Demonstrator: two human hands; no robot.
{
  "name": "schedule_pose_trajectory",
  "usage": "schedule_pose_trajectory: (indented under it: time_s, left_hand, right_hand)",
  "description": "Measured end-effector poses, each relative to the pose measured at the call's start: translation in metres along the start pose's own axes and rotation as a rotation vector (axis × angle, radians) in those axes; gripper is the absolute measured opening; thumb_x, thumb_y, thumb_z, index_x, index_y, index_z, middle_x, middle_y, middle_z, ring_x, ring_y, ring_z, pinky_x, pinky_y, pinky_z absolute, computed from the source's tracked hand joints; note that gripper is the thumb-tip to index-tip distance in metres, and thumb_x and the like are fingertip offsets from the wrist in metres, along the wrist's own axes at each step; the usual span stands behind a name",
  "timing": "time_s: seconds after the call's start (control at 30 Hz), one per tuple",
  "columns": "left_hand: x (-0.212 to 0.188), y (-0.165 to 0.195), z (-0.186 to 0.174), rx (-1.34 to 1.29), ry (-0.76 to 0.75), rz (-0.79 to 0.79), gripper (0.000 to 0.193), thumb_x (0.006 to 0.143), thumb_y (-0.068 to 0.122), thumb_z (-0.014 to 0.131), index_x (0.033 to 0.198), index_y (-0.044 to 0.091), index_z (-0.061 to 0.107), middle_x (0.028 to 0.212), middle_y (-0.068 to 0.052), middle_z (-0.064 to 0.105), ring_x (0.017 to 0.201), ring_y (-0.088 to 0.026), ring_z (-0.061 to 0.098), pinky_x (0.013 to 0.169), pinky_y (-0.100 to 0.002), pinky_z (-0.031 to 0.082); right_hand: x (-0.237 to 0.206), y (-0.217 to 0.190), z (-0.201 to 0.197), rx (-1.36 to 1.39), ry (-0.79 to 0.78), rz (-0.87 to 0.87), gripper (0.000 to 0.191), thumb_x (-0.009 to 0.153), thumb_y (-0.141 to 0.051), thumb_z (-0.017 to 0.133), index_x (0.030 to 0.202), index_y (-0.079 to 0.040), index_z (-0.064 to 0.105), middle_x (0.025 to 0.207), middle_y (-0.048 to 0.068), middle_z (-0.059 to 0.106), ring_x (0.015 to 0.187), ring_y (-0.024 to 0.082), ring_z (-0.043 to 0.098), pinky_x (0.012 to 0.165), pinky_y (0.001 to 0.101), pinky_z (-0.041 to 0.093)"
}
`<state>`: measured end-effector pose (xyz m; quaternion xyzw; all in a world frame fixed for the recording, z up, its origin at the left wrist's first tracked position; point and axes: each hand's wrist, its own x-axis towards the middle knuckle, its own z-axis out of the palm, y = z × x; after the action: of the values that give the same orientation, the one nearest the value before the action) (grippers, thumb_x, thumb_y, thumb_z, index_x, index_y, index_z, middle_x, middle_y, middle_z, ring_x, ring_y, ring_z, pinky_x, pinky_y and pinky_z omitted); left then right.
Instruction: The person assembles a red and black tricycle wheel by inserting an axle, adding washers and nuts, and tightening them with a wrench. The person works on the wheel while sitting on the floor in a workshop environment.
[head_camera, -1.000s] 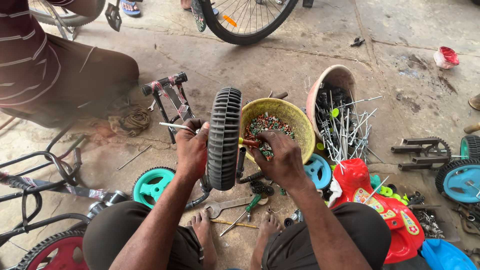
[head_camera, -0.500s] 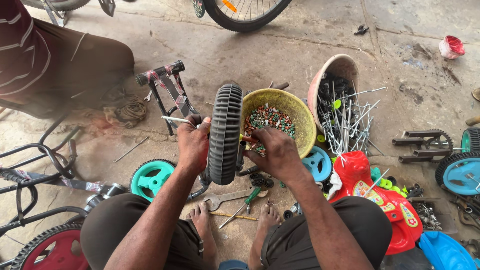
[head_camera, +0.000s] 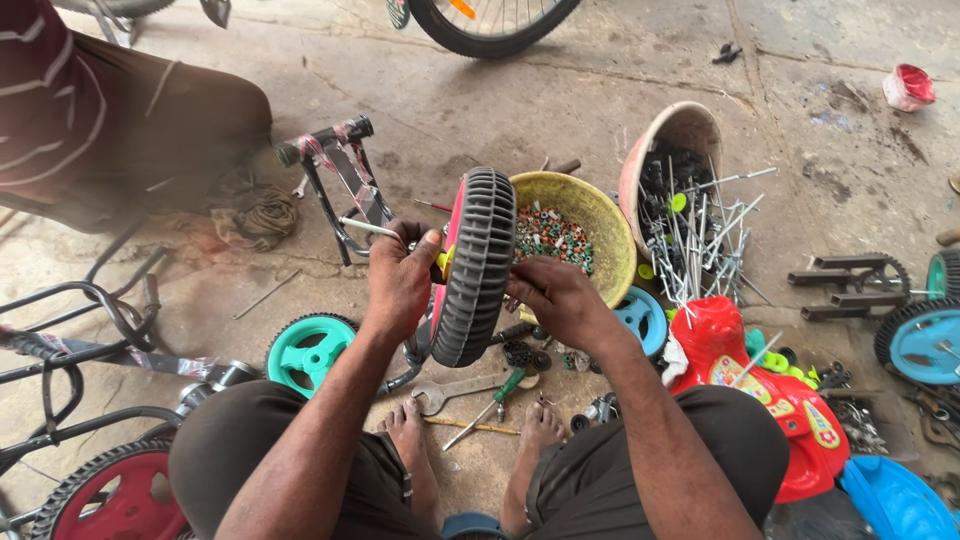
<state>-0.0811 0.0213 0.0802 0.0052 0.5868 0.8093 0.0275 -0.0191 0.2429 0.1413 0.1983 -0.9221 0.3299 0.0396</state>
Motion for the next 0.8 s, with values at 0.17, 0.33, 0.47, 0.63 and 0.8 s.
schedule_pose_trajectory:
  time_s: [0.17, 0.33, 0.47, 0.63, 0.8]
  left_hand:
    - [0.004, 0.002, -0.003, -0.083, 0.101, 0.003, 0.014, 0.102, 0.012, 0.064, 0.102, -0.001, 0.063, 0.084, -0.003, 0.064, 0.068, -0.008, 0.056, 0.058, -0.024, 0.047]
    - [0.009, -0.005, -0.005, -0.133, 0.218, -0.032, 0.013, 0.1, 0.013, 0.063, 0.101, 0.0, 0.061, 0.086, -0.002, 0.065, 0.072, -0.008, 0.061, 0.062, -0.026, 0.054]
    - [0.013, -0.01, -0.009, -0.262, 0.277, 0.057, 0.015, 0.102, 0.011, 0.065, 0.103, -0.004, 0.062, 0.089, -0.005, 0.068, 0.076, -0.009, 0.064, 0.068, -0.026, 0.056]
    - [0.011, -0.004, -0.011, -0.398, 0.242, 0.031, 0.018, 0.101, 0.012, 0.065, 0.105, -0.005, 0.061, 0.088, -0.01, 0.072, 0.072, -0.013, 0.069, 0.061, -0.028, 0.058]
    - [0.008, 0.006, -0.005, -0.422, 0.232, -0.035, 0.017, 0.095, 0.007, 0.069, 0.107, -0.004, 0.063, 0.09, -0.012, 0.074, 0.073, -0.014, 0.071, 0.061, -0.028, 0.06]
  right_hand:
    - [0.0, 0.005, 0.0, 0.112, 0.023, 0.332, 0.089, 0.071, -0.045, 0.083, 0.143, -0.006, 0.049, 0.117, 0.014, 0.071, 0.107, 0.028, 0.071, 0.091, 0.0415, 0.06]
    - [-0.007, 0.019, 0.009, -0.136, 0.481, -0.098, 0.044, 0.095, -0.038, 0.074, 0.121, -0.003, 0.067, 0.117, 0.017, 0.072, 0.112, 0.028, 0.071, 0.096, 0.0405, 0.063]
    - [-0.017, 0.005, 0.037, 0.018, 0.686, 0.024, 0.027, 0.101, -0.033, 0.069, 0.105, -0.006, 0.069, 0.098, 0.01, 0.073, 0.09, 0.021, 0.072, 0.079, 0.0331, 0.066]
    - [-0.001, -0.015, 0.068, 0.902, 0.569, 0.474, 0.034, 0.089, -0.033, 0.074, 0.106, -0.004, 0.069, 0.092, 0.009, 0.072, 0.081, 0.018, 0.071, 0.062, 0.0322, 0.062]
    - [0.007, -0.01, 0.07, 1.047, 0.627, 0.345, 0.034, 0.094, -0.03, 0.074, 0.109, 0.0, 0.069, 0.095, 0.008, 0.073, 0.085, 0.016, 0.073, 0.066, 0.0299, 0.063]
